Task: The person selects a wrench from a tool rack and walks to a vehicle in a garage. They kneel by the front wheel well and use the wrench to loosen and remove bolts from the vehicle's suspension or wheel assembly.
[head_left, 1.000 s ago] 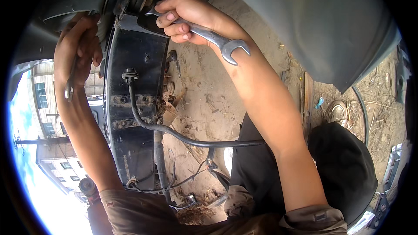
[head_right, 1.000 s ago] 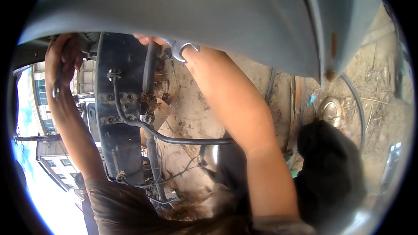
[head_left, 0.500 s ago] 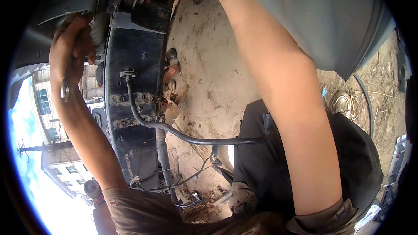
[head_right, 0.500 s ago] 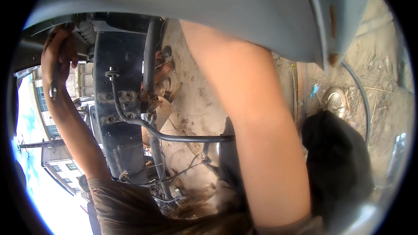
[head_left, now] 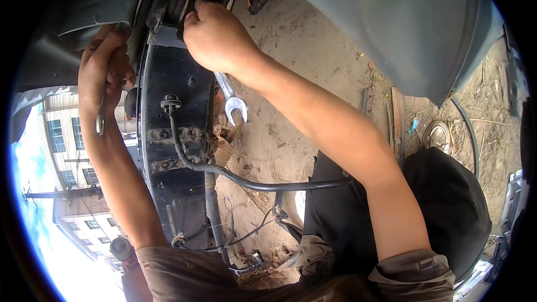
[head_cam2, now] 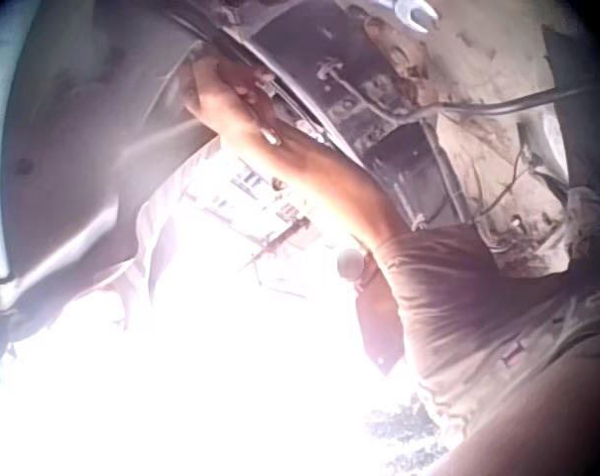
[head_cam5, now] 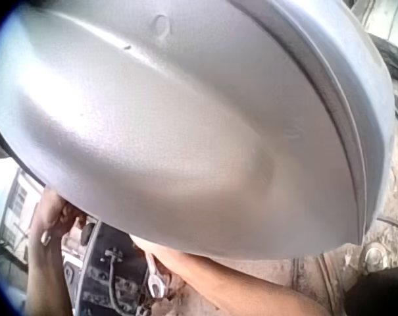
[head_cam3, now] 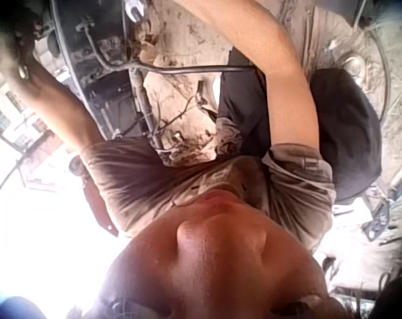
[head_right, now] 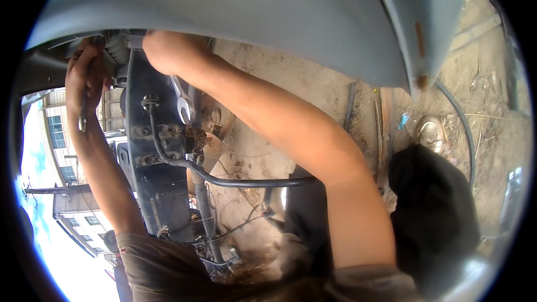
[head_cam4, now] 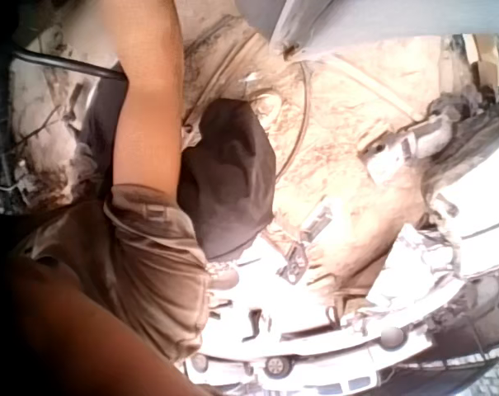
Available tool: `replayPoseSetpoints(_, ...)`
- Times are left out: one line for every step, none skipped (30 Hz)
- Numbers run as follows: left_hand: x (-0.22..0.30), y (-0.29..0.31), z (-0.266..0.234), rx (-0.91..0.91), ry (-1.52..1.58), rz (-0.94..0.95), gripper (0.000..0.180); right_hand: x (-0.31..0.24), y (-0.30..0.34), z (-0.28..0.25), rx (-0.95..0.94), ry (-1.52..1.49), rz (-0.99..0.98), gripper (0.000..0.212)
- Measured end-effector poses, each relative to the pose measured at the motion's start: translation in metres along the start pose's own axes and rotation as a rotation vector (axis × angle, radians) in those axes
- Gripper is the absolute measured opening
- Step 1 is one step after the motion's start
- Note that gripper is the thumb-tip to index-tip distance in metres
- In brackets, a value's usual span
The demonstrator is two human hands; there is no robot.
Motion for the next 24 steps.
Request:
replayPoseSetpoints(0.001, 0.001, -0.001, -0.016, 0.002, -0.016, 0.018, -0.003, 0.011, 0.012, 0.122, 0.151, -0.091, 0.022)
replayPoseSetpoints(0.002, 0.003, -0.001, -0.029, 0.003, -0.032, 0.018, -0.014, 0.017, 0.017, 0.064, 0.135, 0.143, 0.029)
replayPoseSetpoints(0.002, 0.004, 0.001, 0.016, 0.059, -0.038, 0.017, -0.017, 0.023, 0.025, 0.054, 0.09, 0.22, 0.043)
replayPoseSetpoints(0.005, 0.004, 0.002, -0.004, 0.044, -0.043, 0.017, -0.018, 0.024, 0.031, 0.149, 0.125, 0.183, 0.049)
replayPoseSetpoints(0.008, 0.004, 0.002, -0.024, 0.029, -0.048, 0.017, -0.016, 0.024, 0.034, 0.159, 0.107, 0.2, 0.048)
replayPoseSetpoints(0.011, 0.004, 0.003, -0.045, 0.013, -0.052, 0.016, -0.013, 0.023, 0.035, 0.169, 0.093, 0.203, 0.048)
replayPoseSetpoints(0.01, 0.004, 0.003, -0.047, 0.019, -0.056, 0.016, -0.01, 0.024, 0.037, 0.181, 0.083, 0.209, 0.047)
replayPoseSetpoints(0.009, 0.004, 0.004, -0.051, 0.026, -0.06, 0.017, -0.007, 0.024, 0.038, 0.194, 0.077, 0.2, 0.047)
replayPoseSetpoints(0.008, 0.005, 0.006, -0.055, 0.034, -0.064, 0.017, -0.001, 0.025, 0.035, 0.225, 0.081, 0.171, 0.046)
replayPoseSetpoints(0.008, 0.007, 0.007, -0.03, 0.027, -0.058, 0.017, 0.004, 0.029, 0.035, 0.251, 0.079, 0.146, 0.046)
replayPoseSetpoints(0.011, 0.012, 0.007, -0.004, 0.014, -0.051, 0.016, 0.012, 0.037, 0.033, 0.295, 0.08, 0.102, 0.045)
replayPoseSetpoints(0.014, 0.013, 0.008, 0.023, 0.002, -0.045, 0.016, 0.023, 0.041, 0.031, 0.307, 0.066, 0.106, 0.041)
replayPoseSetpoints(0.015, 0.015, 0.008, 0.004, 0.002, -0.032, 0.016, 0.034, 0.041, 0.026, 0.244, -0.031, 0.207, 0.037)
replayPoseSetpoints(0.012, 0.012, 0.008, -0.003, 0.006, -0.044, 0.016, 0.043, 0.036, 0.015, 0.167, -0.154, 0.333, 0.034)
replayPoseSetpoints(0.008, 0.009, 0.007, -0.01, 0.01, -0.056, 0.016, 0.053, 0.032, 0.003, 0.047, -0.341, 0.498, 0.03)
replayPoseSetpoints(0.007, 0.01, 0.0, 0.008, 0.006, -0.07, 0.015, 0.036, 0.017, -0.019, -0.22, -0.686, 0.732, 0.02)
replayPoseSetpoints(0.008, 0.01, 0.001, -0.002, 0.004, -0.052, 0.015, 0.018, -0.001, -0.047, -0.467, -0.912, 1.014, 0.015)
replayPoseSetpoints(0.008, 0.01, 0.004, -0.019, 0.003, -0.041, 0.015, 0.014, -0.012, -0.057, -0.596, -0.918, 1.05, 0.014)
replayPoseSetpoints(0.011, 0.01, 0.007, -0.039, -0.003, -0.023, 0.015, 0.011, -0.025, -0.059, -0.645, -0.889, 1.007, 0.017)
replayPoseSetpoints(0.012, 0.009, 0.006, -0.025, -0.011, -0.019, 0.015, 0.007, -0.036, -0.061, -0.671, -0.853, 0.975, 0.024)
replayPoseSetpoints(0.012, 0.008, 0.005, -0.011, -0.019, -0.014, 0.015, 0.002, -0.047, -0.062, -0.692, -0.806, 0.948, 0.031)
replayPoseSetpoints(0.009, 0.008, 0.004, -0.004, -0.028, -0.019, 0.015, 0.0, -0.049, -0.062, -0.693, -0.76, 0.921, 0.032)
replayPoseSetpoints(0.008, 0.008, 0.004, 0.0, -0.037, -0.033, 0.015, -0.002, -0.053, -0.062, -0.696, -0.712, 0.89, 0.034)
replayPoseSetpoints(0.008, 0.009, 0.003, 0.003, -0.047, -0.048, 0.015, -0.004, -0.057, -0.062, -0.701, -0.663, 0.861, 0.035)
Point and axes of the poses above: each hand's wrist, its own y-axis away from the middle knuckle, its own z-axis out of the palm, x = y × z, the point moved 1 cm from there along -y, towards the middle knuckle, and after that the axes turned 5 degrees about x, right-handed, at the moved point
